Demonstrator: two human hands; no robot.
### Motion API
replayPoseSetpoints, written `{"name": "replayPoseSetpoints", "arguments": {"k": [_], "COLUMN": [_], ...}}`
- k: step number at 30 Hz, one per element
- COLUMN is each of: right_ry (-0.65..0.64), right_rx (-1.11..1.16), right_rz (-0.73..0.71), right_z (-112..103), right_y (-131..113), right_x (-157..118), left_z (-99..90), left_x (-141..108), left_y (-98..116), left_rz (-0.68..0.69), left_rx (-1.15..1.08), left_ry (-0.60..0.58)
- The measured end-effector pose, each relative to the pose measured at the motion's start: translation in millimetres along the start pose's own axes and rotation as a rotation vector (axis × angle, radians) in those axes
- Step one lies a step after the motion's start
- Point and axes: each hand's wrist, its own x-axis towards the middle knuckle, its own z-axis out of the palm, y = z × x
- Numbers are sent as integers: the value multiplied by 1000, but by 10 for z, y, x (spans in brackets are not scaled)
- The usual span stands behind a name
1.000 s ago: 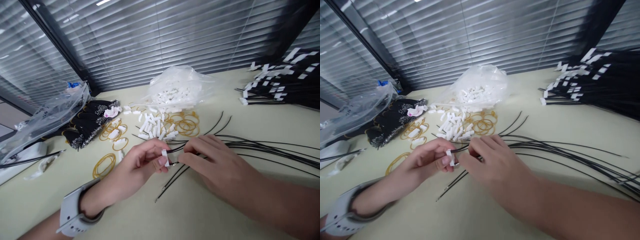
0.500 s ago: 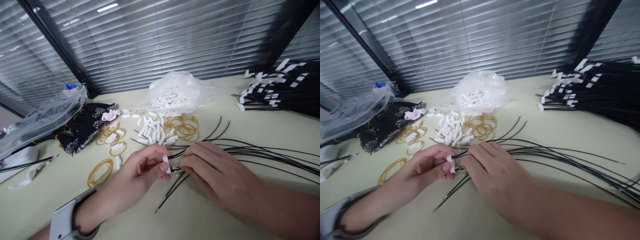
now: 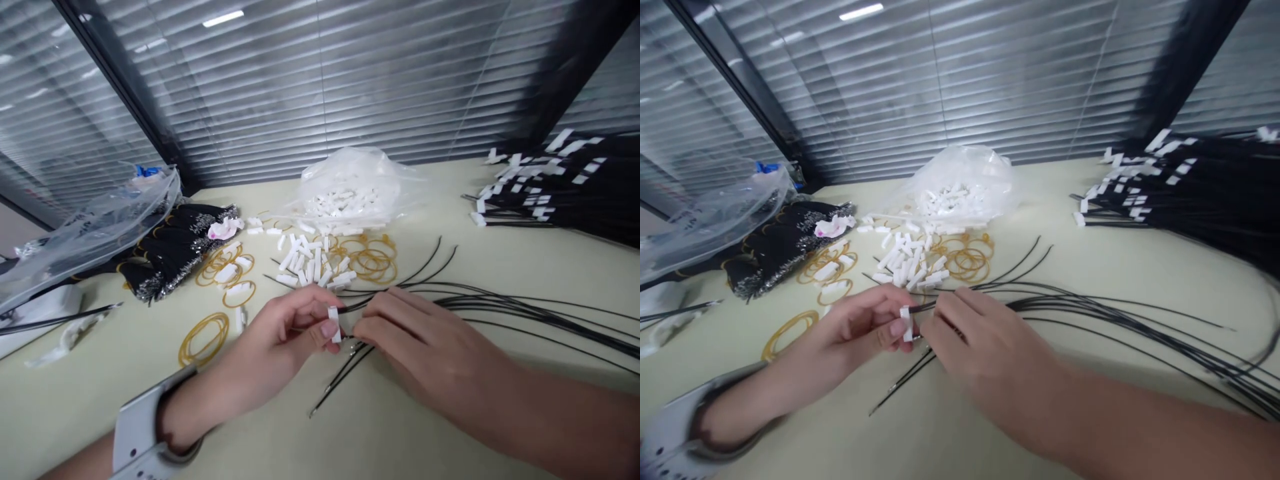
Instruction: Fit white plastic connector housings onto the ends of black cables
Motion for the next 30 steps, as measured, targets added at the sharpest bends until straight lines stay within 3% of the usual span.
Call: {"name": "replayPoseSetpoints", "arguments": {"k": [5,13,20,30], "right_ry": [27,-43,10,-44], "right_rx": [23,78,68,150], "right_rz": [-6,-38,-45,-16], "right_z": [7,-28,-41,-26], "right_y": [-6,17,7,1], "right_x": [12,-6,-5,-18], "left_z": [14,5,16,16], "left_x": [-13,-36,-19,-19], "left_y": [-13,-34,-29,-40], "left_rz": [0,-4,10,1], "left_rx": [36,78,113,162], "left_ry": [12,25,24,33]}}
